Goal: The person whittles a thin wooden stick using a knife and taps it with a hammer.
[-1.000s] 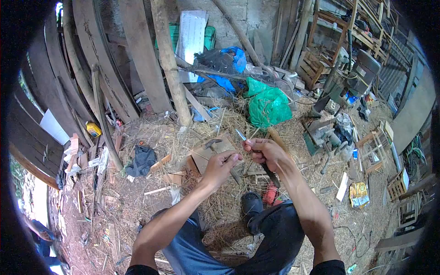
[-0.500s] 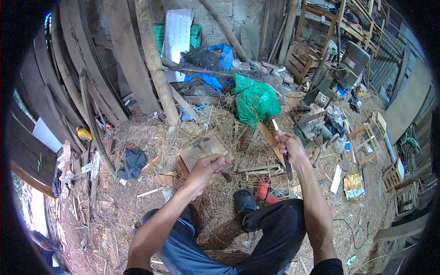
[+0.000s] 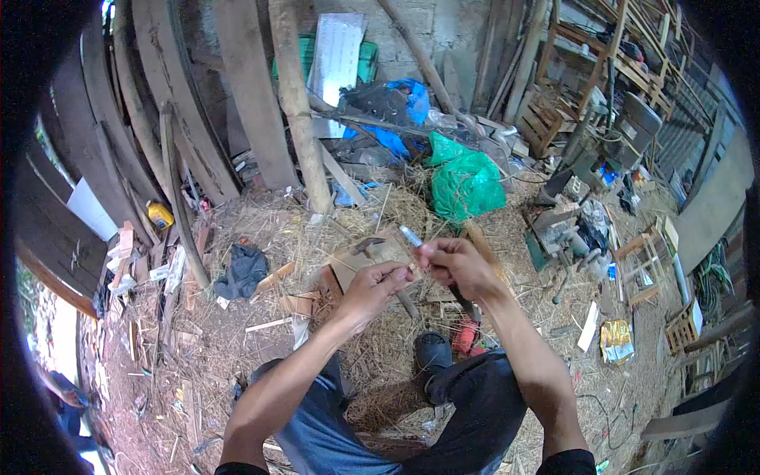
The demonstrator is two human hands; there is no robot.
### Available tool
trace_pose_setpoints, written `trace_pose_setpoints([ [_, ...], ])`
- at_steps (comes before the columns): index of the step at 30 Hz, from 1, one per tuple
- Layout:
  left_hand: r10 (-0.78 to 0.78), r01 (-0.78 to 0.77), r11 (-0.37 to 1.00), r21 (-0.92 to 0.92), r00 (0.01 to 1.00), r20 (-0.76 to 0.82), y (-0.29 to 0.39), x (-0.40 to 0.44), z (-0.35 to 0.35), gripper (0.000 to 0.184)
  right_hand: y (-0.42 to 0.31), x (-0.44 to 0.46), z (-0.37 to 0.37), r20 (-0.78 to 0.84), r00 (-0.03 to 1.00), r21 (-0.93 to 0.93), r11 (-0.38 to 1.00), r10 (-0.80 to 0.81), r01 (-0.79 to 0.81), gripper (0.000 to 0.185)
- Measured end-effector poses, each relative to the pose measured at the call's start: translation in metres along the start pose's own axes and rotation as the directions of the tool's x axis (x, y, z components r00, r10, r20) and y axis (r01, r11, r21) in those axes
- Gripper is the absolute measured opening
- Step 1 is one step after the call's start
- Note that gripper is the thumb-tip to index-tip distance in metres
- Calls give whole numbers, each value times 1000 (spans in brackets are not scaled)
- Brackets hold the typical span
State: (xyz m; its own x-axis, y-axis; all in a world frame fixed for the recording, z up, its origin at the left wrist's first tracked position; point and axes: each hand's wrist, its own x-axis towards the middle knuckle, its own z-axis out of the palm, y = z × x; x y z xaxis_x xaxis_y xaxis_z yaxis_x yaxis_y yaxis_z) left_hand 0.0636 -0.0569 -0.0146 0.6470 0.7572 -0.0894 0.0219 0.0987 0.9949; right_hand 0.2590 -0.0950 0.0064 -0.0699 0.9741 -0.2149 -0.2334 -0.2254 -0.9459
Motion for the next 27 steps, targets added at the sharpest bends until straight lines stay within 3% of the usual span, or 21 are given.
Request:
trace_pose_setpoints([
  [3, -22, 22, 1000, 1, 1000, 18, 7, -8, -7, 24, -6, 7, -18, -84, 996, 90, 996, -3, 10, 16],
  [5, -214, 220, 969, -112, 975, 65, 14, -16, -11, 25, -8, 5, -21, -62, 998, 113, 994, 3, 4, 15],
  [9, -210, 217, 971, -105, 975, 73, 6, -14, -15, 25, -7, 2, 2, -15, 998, 137, 989, -59, 61, 13],
  [12, -235, 243, 941, -238, 970, 59, 15, -15, -13, 25, -5, -2, 33, 36, 999, 109, 994, 1, -5, 11],
  [14, -246, 309, 842, -442, 950, 194, 20, -17, -22, 24, -6, -2, 36, 66, 998, 99, 995, 19, -26, 11],
  [19, -229, 284, 892, -351, 955, 190, 15, -17, -22, 25, -7, 7, 19, 10, 999, 114, 993, -35, 34, 15],
  [23, -200, 233, 944, -232, 967, 156, 21, -21, -17, 25, -14, 2, 9, 47, 999, 108, 994, 12, -17, 16],
  [27, -226, 264, 926, -270, 960, 164, 13, -17, -15, 24, -3, -4, 27, 104, 994, 71, 997, -10, 3, 13],
])
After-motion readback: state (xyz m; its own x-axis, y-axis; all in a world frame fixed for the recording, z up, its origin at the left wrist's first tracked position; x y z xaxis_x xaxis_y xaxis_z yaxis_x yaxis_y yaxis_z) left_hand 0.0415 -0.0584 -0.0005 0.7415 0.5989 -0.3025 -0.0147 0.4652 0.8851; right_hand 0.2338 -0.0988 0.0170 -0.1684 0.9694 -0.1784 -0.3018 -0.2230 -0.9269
